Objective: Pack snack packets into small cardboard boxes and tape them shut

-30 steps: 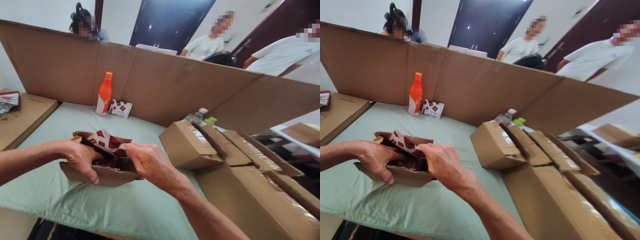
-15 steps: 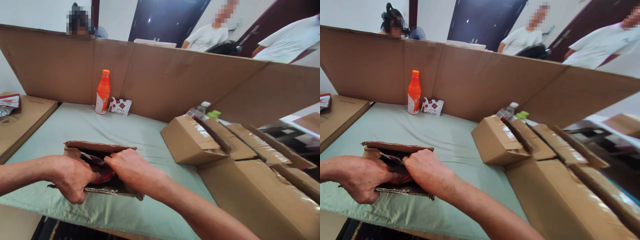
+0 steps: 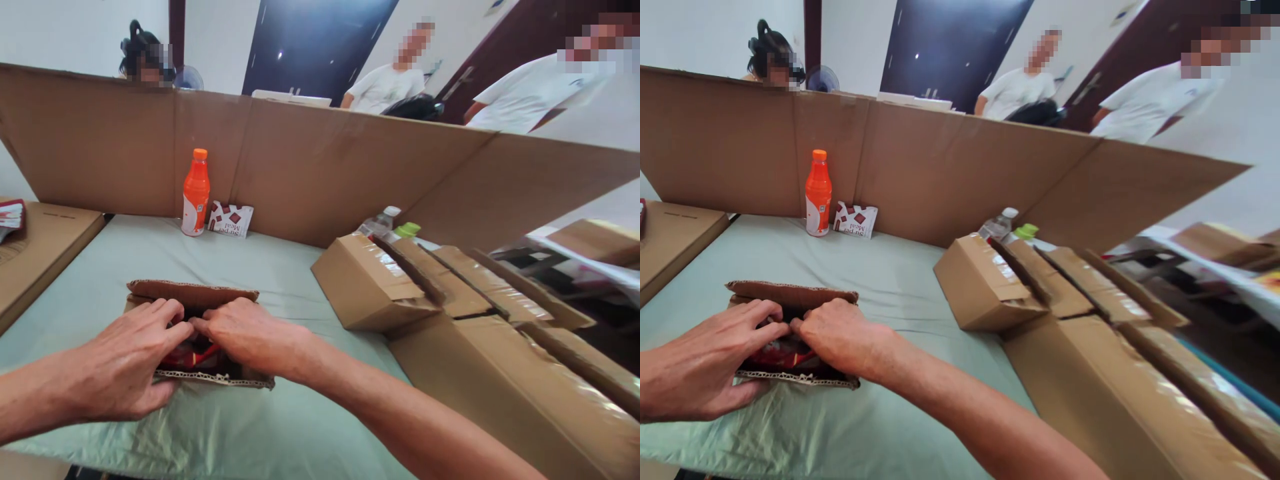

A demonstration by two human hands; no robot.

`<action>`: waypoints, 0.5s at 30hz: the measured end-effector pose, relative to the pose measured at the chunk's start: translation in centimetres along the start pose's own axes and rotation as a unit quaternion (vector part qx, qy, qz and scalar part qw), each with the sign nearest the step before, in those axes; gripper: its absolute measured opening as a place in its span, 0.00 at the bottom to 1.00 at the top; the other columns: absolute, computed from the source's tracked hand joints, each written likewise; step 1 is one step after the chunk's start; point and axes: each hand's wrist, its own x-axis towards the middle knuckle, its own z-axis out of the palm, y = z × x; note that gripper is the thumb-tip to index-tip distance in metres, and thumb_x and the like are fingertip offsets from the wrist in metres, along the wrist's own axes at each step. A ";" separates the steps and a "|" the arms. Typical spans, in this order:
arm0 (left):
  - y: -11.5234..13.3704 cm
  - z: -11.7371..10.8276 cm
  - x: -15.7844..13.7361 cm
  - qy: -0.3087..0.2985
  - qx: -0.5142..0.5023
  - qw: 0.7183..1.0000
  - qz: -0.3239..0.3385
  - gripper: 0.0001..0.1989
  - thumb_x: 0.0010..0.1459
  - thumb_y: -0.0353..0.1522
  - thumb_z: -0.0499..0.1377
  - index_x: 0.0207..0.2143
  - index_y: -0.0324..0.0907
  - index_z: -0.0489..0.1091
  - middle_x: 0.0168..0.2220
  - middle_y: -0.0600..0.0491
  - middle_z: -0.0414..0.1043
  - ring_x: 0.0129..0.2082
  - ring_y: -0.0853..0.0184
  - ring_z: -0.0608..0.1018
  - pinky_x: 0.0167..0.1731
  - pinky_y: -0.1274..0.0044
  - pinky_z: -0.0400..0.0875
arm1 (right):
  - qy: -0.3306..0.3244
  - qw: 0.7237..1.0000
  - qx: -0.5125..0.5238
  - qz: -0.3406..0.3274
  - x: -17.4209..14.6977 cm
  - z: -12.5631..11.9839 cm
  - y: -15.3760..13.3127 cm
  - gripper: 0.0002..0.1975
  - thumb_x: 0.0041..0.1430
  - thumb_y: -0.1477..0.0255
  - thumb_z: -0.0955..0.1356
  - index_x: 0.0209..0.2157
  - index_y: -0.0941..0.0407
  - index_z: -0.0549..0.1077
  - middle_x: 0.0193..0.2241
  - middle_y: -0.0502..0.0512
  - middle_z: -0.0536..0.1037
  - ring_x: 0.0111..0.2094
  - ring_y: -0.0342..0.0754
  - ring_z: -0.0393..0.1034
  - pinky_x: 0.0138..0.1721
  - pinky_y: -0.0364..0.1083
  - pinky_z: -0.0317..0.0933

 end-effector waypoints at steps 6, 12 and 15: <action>-1.2 -1.2 0.5 -0.003 -0.010 0.999 0.044 0.26 0.52 0.32 0.65 0.55 0.46 0.75 0.53 0.43 0.76 0.53 0.47 0.78 0.54 0.58 0.75 | 0.397 0.904 0.147 0.056 -3.1 -0.3 5.1 0.11 0.71 0.74 0.66 0.42 0.56 0.81 0.36 0.54 0.86 0.36 0.46 0.79 0.41 0.45 0.70; -3.6 0.9 1.4 0.055 -0.017 0.994 0.093 0.38 0.50 0.36 0.67 0.65 0.51 0.68 0.67 0.43 0.69 0.63 0.43 0.74 0.55 0.59 0.78 | 0.400 0.786 0.306 0.359 1.2 3.5 20.4 0.09 0.62 0.73 0.70 0.43 0.56 0.82 0.40 0.54 0.85 0.40 0.49 0.79 0.43 0.48 0.72; -4.8 3.6 2.5 0.081 -0.011 0.992 0.100 0.26 0.56 0.39 0.67 0.58 0.55 0.76 0.59 0.48 0.78 0.53 0.47 0.82 0.50 0.64 0.80 | 0.373 0.766 0.329 0.407 5.7 6.8 28.0 0.11 0.63 0.72 0.73 0.47 0.58 0.80 0.45 0.57 0.83 0.45 0.51 0.78 0.49 0.52 0.73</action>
